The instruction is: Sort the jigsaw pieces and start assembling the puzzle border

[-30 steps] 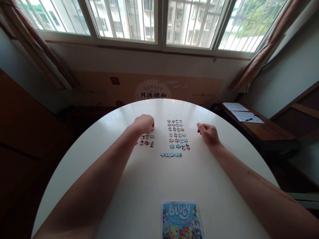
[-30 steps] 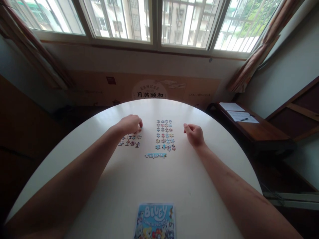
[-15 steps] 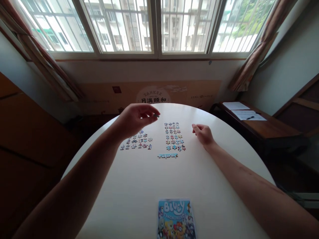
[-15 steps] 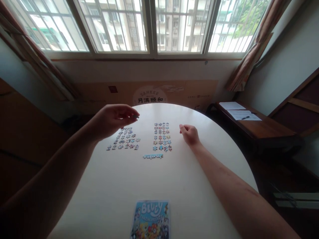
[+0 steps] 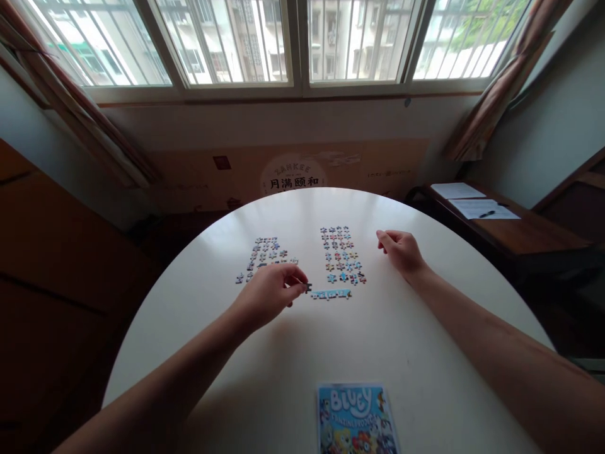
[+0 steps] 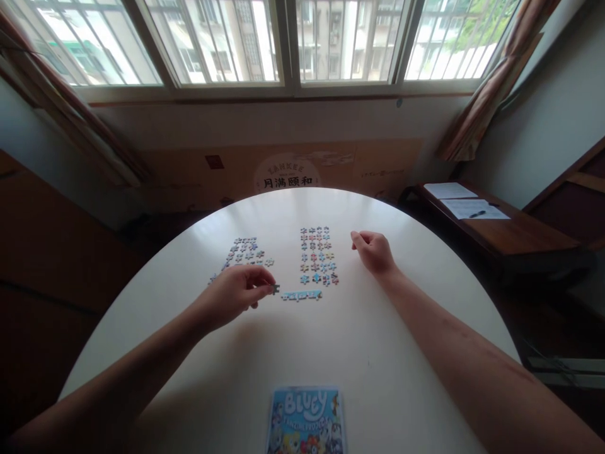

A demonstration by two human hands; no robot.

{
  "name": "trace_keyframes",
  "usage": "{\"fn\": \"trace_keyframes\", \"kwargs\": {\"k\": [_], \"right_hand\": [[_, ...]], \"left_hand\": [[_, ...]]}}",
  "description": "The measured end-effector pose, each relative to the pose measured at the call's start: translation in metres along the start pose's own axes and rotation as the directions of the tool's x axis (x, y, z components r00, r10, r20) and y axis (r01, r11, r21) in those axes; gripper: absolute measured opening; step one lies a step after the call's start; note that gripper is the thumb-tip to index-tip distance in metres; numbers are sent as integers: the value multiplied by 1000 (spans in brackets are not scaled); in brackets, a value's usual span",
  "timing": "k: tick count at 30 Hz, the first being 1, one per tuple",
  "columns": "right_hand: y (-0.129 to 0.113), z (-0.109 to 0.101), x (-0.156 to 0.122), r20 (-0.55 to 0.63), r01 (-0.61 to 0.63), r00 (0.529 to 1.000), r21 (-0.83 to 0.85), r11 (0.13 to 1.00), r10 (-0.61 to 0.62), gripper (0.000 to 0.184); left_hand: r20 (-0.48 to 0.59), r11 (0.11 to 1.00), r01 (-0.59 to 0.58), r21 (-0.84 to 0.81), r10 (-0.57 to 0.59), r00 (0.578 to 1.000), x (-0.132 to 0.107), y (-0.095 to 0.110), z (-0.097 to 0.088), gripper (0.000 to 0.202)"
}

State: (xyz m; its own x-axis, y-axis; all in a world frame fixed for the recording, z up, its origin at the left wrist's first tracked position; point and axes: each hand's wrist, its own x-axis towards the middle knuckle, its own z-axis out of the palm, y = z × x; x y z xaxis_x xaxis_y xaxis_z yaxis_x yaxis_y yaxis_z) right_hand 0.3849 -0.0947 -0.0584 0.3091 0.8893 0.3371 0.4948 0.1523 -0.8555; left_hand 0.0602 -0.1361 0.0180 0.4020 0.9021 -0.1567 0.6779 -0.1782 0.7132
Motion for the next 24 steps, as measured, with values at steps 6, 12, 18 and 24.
{"fn": "trace_keyframes", "kwargs": {"k": [6,12,18,24], "right_hand": [[0,-1,-1,25,3,1000,-12,1000,-3,45],[-4,-3,-3,44,-3,999,-13,1000,4,46],[-4,-2,-3,55,4,999,-13,1000,-3,47],[0,-2,-2,61,2,998,-14,1000,-1,47]], "left_hand": [[70,999,17,41,-20,997,7,-7,0,16],[88,995,46,87,-54,995,7,-10,3,16],[79,984,22,175,-36,996,5,-8,0,15],[53,974,-5,226,-8,999,0,-3,-3,18]]}}
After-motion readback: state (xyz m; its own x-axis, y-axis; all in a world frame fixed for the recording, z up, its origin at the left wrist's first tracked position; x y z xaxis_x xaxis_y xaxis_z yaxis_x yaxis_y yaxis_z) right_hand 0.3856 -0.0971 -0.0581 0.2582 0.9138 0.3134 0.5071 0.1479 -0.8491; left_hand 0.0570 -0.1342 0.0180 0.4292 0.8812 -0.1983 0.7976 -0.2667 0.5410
